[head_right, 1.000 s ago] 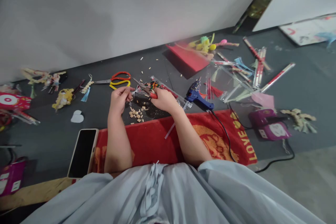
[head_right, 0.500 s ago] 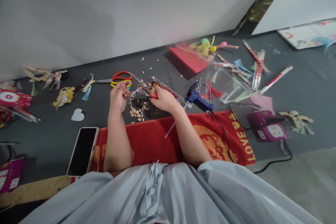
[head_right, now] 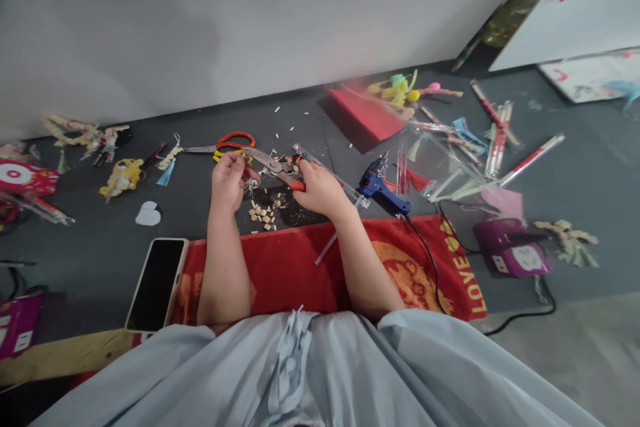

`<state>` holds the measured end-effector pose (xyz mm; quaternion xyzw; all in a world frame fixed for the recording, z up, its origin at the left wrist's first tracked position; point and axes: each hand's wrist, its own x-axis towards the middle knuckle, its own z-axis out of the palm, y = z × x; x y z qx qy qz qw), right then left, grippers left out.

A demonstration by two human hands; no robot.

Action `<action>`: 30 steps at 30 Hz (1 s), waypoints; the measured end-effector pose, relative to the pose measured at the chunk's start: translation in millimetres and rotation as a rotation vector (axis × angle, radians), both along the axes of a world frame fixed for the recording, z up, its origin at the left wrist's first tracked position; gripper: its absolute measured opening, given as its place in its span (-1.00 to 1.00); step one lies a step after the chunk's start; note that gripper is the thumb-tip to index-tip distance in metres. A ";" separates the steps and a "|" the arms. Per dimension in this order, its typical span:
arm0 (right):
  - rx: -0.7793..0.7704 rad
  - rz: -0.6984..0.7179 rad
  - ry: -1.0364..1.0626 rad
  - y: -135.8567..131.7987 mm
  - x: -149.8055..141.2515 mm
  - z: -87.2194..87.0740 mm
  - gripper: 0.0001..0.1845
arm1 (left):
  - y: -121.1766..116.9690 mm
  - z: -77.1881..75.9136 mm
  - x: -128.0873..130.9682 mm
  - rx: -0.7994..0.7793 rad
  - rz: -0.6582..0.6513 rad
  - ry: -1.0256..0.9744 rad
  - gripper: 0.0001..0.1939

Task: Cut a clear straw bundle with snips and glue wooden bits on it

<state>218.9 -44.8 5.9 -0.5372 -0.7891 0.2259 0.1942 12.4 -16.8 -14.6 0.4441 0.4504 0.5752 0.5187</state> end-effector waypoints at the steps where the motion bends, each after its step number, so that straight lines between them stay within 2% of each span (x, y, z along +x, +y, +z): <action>1: 0.002 0.007 0.007 0.1 0.3 -0.3 -0.81 | -0.4 0.6 0.1 0.015 0.006 0.003 -0.59; 6: -0.001 0.014 0.042 0.4 0.7 -2.3 -0.82 | -1.0 1.6 0.9 0.049 0.010 -0.006 -0.64; 11: -0.005 -0.008 0.046 0.8 -0.8 -3.2 -0.80 | -1.6 1.7 3.0 0.008 0.010 -0.053 -0.60; 18: 0.037 -0.106 0.092 2.0 -5.4 -9.1 -0.63 | -4.5 3.1 10.9 -0.165 -0.239 -0.066 -0.54; 24: 0.008 -0.147 0.222 3.8 -9.9 -17.1 -0.64 | -9.3 7.4 23.4 -0.253 -0.414 -0.076 -0.52; 30: -0.151 -0.120 0.404 1.7 -11.1 -15.3 -0.56 | -11.1 8.5 22.6 -0.211 -0.427 -0.081 -0.57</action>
